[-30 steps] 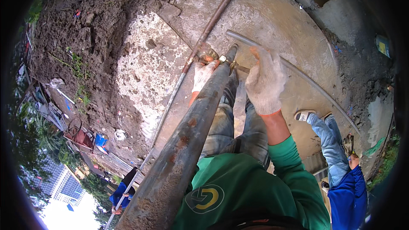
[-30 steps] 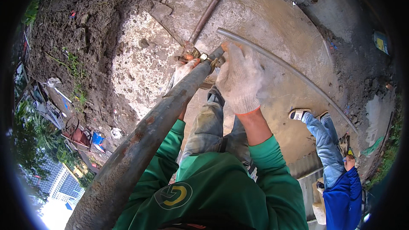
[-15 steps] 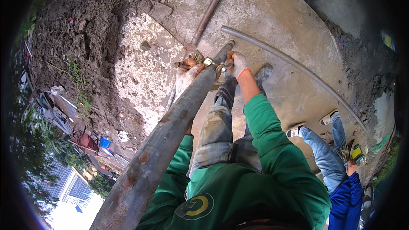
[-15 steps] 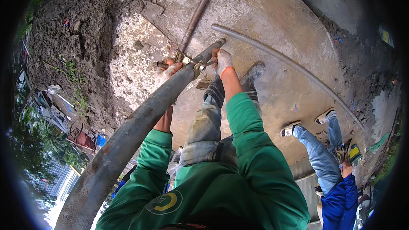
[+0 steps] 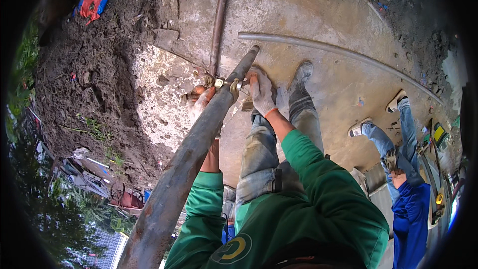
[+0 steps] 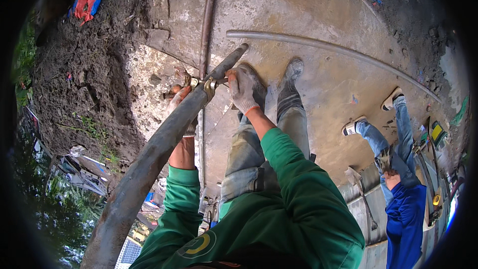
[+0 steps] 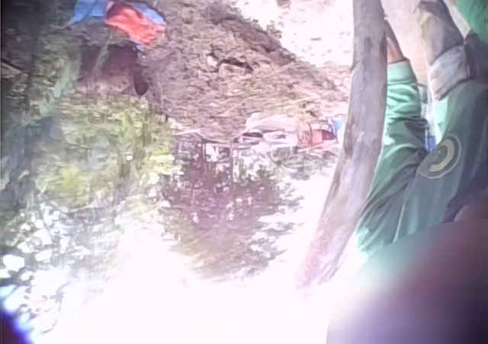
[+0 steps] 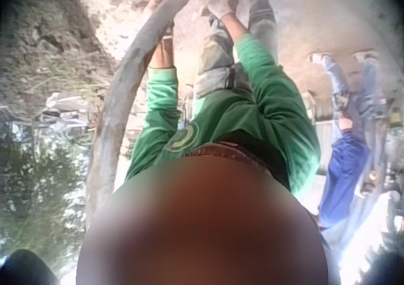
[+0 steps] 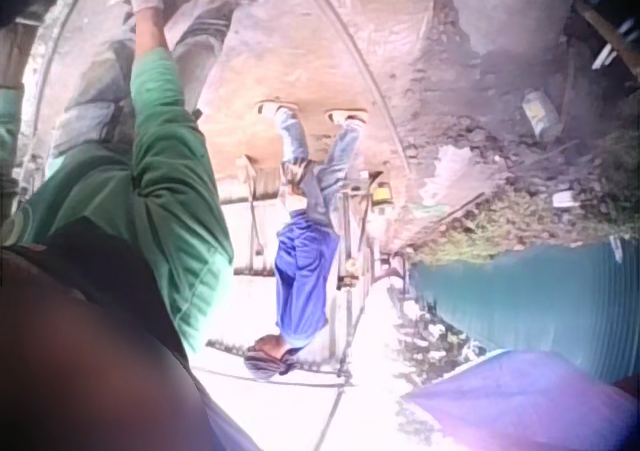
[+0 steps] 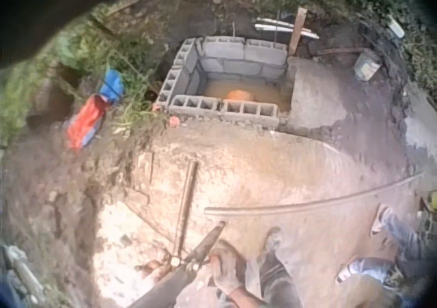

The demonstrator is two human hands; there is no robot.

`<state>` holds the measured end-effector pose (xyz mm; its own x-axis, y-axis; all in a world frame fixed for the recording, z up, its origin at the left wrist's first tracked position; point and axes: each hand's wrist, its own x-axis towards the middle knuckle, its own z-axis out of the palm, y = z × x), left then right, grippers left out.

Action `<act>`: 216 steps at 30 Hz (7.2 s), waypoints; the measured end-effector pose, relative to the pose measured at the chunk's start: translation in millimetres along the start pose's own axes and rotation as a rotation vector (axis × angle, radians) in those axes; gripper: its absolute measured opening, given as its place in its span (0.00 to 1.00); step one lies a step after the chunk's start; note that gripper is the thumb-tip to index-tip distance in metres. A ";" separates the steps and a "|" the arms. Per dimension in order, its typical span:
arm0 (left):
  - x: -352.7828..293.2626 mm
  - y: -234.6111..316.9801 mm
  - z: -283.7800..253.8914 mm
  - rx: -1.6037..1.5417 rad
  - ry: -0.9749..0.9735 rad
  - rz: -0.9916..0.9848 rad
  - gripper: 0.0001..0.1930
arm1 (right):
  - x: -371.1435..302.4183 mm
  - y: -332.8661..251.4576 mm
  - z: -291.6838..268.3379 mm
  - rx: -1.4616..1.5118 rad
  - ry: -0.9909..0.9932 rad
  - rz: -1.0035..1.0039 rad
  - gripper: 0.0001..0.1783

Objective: The person assembles a metal scaffolding frame by connecting vertical and horizontal poles using clamps. They position the poles, insert clamps, and tighten them with a wrench while other workers assist nearby.

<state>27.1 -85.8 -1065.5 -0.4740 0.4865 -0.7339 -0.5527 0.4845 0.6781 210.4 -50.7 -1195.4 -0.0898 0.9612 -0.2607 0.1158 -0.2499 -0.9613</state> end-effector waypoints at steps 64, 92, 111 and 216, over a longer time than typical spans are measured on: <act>-103.4 15.4 110.9 -0.176 0.428 -0.122 0.11 | 1.5 -711.9 64.5 0.384 -2.384 -0.078 0.21; -88.5 60.3 107.3 -0.241 0.544 -0.111 0.12 | 43.8 -733.3 34.0 0.259 -2.393 -0.067 0.37; -103.2 78.9 83.9 -0.125 0.480 -0.232 0.13 | 7.4 -715.8 31.0 0.406 -2.071 -0.707 0.35; -532.1 535.7 286.5 0.168 2.143 0.528 0.38 | 119.1 -651.4 104.2 -0.074 -2.841 -0.129 0.28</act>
<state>179.6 123.1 -300.5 -0.4022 -0.6799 0.6132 -0.1675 0.7131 0.6808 21.1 214.5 -609.5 -0.2007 -0.9617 0.1867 0.0296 -0.1964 -0.9801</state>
